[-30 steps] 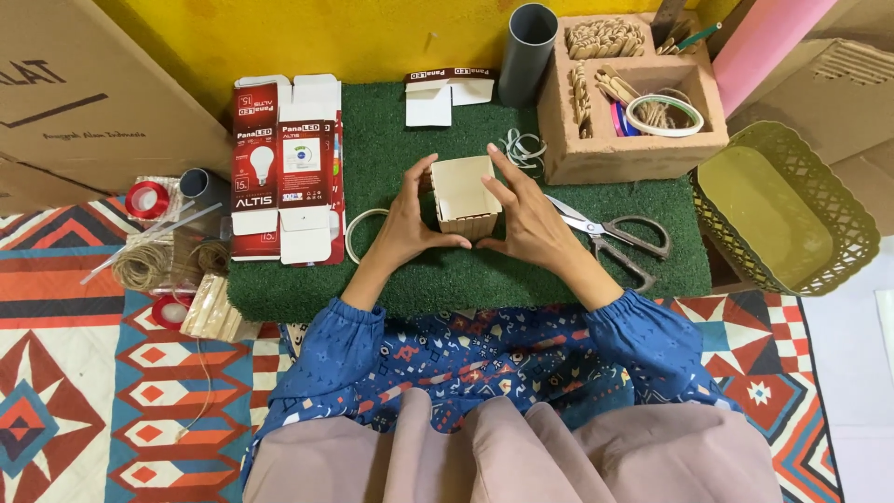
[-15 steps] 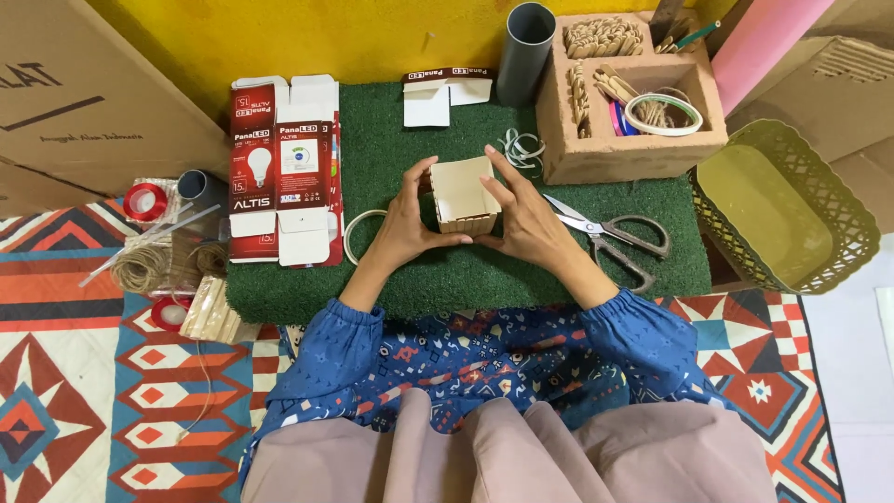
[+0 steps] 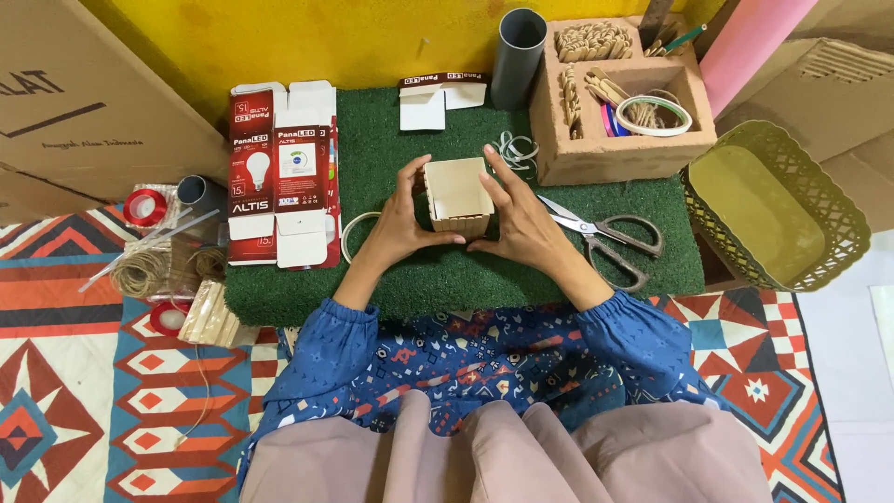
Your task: Constructing a decorative container by attaching popsicle sticks to a cardboard box frame using tape and scissors.
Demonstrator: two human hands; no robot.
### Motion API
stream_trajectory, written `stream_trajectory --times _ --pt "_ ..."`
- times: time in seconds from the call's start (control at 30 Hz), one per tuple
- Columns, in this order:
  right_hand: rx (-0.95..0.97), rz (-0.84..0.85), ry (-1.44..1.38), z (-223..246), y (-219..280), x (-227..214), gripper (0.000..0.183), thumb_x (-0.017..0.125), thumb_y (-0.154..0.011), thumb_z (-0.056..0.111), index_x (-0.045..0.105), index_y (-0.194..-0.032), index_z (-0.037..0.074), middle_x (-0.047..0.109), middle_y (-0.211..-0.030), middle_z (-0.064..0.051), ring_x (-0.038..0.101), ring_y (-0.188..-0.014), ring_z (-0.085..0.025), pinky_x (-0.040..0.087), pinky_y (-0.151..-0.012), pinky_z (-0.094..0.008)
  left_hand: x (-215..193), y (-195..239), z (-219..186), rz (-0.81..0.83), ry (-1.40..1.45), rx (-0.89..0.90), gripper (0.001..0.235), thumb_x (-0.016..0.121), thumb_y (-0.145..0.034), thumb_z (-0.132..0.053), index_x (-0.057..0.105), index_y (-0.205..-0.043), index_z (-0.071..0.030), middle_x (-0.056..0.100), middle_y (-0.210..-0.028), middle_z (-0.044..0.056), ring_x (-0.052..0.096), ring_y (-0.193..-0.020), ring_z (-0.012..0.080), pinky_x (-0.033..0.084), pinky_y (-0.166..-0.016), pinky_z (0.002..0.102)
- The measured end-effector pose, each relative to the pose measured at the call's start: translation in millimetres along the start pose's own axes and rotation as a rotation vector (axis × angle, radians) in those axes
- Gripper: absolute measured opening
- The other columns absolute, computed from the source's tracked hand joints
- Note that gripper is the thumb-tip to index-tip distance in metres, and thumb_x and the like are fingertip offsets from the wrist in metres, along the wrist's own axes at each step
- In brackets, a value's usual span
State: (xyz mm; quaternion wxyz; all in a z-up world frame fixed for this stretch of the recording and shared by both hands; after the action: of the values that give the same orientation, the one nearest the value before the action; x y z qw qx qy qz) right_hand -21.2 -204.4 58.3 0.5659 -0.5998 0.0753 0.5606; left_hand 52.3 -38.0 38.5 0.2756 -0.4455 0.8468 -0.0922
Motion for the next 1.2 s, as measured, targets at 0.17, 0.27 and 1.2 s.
stream_trajectory --times 0.17,0.27,1.2 --pt "0.067 -0.016 -0.085 1.7 -0.1 -5.3 0.130 0.098 -0.066 0.042 0.011 -0.160 0.018 0.012 -0.168 -0.023 0.041 -0.145 -0.045 0.042 -0.118 -0.050 -3.0 -4.2 4.4 0.064 -0.004 -0.012 0.125 0.101 -0.059 -0.031 0.025 -0.153 -0.004 0.053 -0.138 0.031 0.054 -0.127 0.0504 0.041 -0.111 0.060" --pt "0.087 -0.016 -0.107 -0.8 1.7 -3.8 0.132 0.099 -0.065 0.042 0.011 -0.160 0.017 0.012 -0.168 -0.023 0.039 -0.147 -0.045 0.040 -0.120 -0.050 -2.3 -5.9 7.6 0.088 -0.003 -0.008 0.126 0.101 -0.058 -0.030 0.025 -0.154 -0.004 0.051 -0.139 0.032 0.052 -0.129 0.0516 0.040 -0.112 0.061" --pt "0.194 -0.283 -0.105 37.5 31.3 -38.7 0.071 0.085 -0.086 0.008 0.047 -0.147 0.011 0.045 -0.152 -0.013 0.069 -0.098 -0.023 0.059 -0.087 -0.036 -19.9 54.5 -48.6 -0.325 -0.564 0.354 0.053 0.082 -0.089 -0.025 0.061 -0.137 -0.019 0.054 -0.139 0.003 0.054 -0.127 0.0241 0.044 -0.108 0.042"
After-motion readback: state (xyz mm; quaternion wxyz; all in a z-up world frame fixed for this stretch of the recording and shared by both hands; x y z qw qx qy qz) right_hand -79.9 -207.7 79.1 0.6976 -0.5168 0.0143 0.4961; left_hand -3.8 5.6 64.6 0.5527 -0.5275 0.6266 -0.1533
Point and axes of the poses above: each hand's wrist, its own y-axis away from the middle knuckle, its own x-axis out of the palm, z = x × y, the point moved 7 cm from there along -y, towards the middle knuckle
